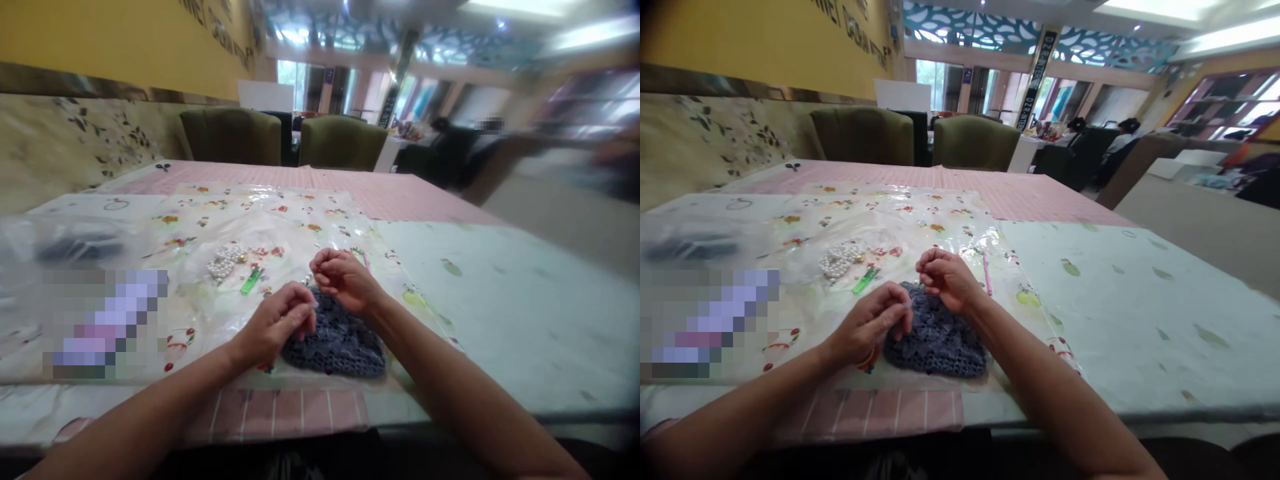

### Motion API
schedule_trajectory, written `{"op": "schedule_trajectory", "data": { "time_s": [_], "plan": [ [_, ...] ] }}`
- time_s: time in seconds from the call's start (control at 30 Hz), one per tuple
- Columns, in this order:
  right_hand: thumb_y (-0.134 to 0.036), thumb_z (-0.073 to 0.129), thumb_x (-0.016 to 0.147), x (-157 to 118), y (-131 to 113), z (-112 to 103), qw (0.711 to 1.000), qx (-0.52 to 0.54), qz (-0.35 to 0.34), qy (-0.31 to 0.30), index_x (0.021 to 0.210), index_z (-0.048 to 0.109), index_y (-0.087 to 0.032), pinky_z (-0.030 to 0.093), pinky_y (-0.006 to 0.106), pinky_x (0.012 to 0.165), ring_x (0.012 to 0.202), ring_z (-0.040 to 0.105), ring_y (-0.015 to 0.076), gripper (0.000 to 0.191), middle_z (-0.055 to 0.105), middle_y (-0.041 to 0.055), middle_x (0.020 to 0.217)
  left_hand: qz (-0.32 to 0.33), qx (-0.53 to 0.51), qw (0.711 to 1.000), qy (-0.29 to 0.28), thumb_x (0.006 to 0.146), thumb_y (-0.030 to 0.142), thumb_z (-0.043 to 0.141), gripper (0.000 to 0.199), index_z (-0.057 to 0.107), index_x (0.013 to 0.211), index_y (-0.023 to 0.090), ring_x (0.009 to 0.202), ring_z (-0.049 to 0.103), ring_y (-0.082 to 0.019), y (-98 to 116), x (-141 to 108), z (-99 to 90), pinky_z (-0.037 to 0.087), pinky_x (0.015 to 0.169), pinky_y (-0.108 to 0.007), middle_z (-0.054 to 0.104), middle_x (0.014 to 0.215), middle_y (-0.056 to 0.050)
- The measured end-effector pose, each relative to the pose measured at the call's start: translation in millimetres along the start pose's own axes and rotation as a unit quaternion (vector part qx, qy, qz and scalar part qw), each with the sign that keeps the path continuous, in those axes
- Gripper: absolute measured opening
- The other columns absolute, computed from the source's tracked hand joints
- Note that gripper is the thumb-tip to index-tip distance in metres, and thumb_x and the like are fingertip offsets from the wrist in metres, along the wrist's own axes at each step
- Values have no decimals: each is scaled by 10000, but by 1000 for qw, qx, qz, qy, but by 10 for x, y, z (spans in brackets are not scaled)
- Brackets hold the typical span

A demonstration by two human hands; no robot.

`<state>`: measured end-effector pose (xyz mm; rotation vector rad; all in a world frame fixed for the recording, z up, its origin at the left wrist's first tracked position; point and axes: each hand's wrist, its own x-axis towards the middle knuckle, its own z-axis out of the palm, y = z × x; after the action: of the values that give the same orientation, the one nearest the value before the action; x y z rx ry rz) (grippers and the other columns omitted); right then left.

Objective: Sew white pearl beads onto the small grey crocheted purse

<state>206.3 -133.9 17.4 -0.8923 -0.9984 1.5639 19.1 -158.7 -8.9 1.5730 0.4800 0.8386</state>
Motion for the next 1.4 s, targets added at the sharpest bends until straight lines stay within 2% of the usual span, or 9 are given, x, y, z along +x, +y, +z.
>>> {"op": "schedule_trajectory", "data": {
  "time_s": [0.1, 0.17, 0.33, 0.5, 0.73, 0.9, 1.13, 1.23, 1.4],
  "plan": [
    [-179, 535, 747, 179, -80, 190, 994, -101, 39, -9, 786, 521, -216, 133, 210, 391, 414, 187, 68, 55, 304, -88, 509, 34, 80, 995, -51, 985, 361, 449, 172, 506, 970, 200, 562, 530, -114, 10, -60, 33, 430, 553, -248, 607, 716, -9],
    [-208, 535, 812, 360, -55, 369, 962, -272, 14, -6, 821, 577, -208, 225, 227, 419, 429, 258, 84, 43, 338, -71, 504, 71, 153, 984, -49, 983, 307, 432, 137, 521, 963, 205, 556, 523, -119, 18, -92, 32, 427, 563, -256, 603, 702, -6],
    [-310, 691, 817, 831, 237, 815, 733, -679, -8, -35, 771, 685, -136, 485, 337, 749, 864, 645, 257, 180, 704, 147, 862, 227, 304, 925, 9, 939, 201, 479, 105, 584, 943, 202, 649, 621, -153, 52, -150, 2, 467, 647, -279, 683, 753, -39],
    [-546, 697, 815, 990, 443, 1076, 662, -746, 66, -18, 956, 742, -109, 531, 449, 851, 1058, 666, 381, 461, 712, 252, 1090, 260, 340, 904, 1, 956, 214, 442, 170, 611, 973, 210, 672, 662, -176, 68, -187, -12, 502, 675, -306, 725, 788, -71],
    [-288, 726, 750, 1010, 499, 1104, 686, -722, 86, 17, 960, 746, -122, 538, 385, 784, 967, 691, 337, 269, 735, 216, 972, 245, 311, 918, 0, 968, 279, 424, 219, 633, 972, 212, 724, 684, -205, 55, -163, -29, 514, 695, -333, 726, 815, -100],
    [-325, 626, 840, 910, 195, 1051, 720, -692, 18, 51, 801, 680, -158, 494, 303, 725, 875, 655, 246, 180, 705, 139, 854, 258, 286, 920, 72, 959, 280, 458, 161, 601, 985, 211, 735, 657, -179, 55, -168, -80, 502, 704, -323, 702, 832, -66],
    [-532, 423, 962, 172, 13, 565, 941, -310, -125, -43, 682, 418, -219, 325, 226, 458, 475, 344, 89, 420, 383, -50, 582, 143, -21, 955, 260, 956, 373, 529, 167, 525, 964, 207, 525, 480, -84, 52, 14, -203, 428, 515, -216, 513, 673, 55],
    [-618, 467, 917, 34, 156, 459, 951, -275, -133, -43, 696, 444, -216, 309, 231, 465, 486, 347, 91, 460, 375, -57, 595, 104, -101, 952, 271, 877, 375, 650, 208, 574, 944, 194, 658, 544, -83, 76, 92, -229, 484, 565, -215, 613, 934, -3],
    [-535, 495, 929, 81, 294, 417, 909, -344, -233, -9, 702, 528, -193, 374, 243, 637, 684, 479, 129, 412, 496, -19, 682, 80, -146, 958, 232, 826, 336, 716, 198, 631, 914, 180, 753, 606, -98, 124, 89, -188, 515, 601, -226, 617, 1219, -63]
  ]
}}
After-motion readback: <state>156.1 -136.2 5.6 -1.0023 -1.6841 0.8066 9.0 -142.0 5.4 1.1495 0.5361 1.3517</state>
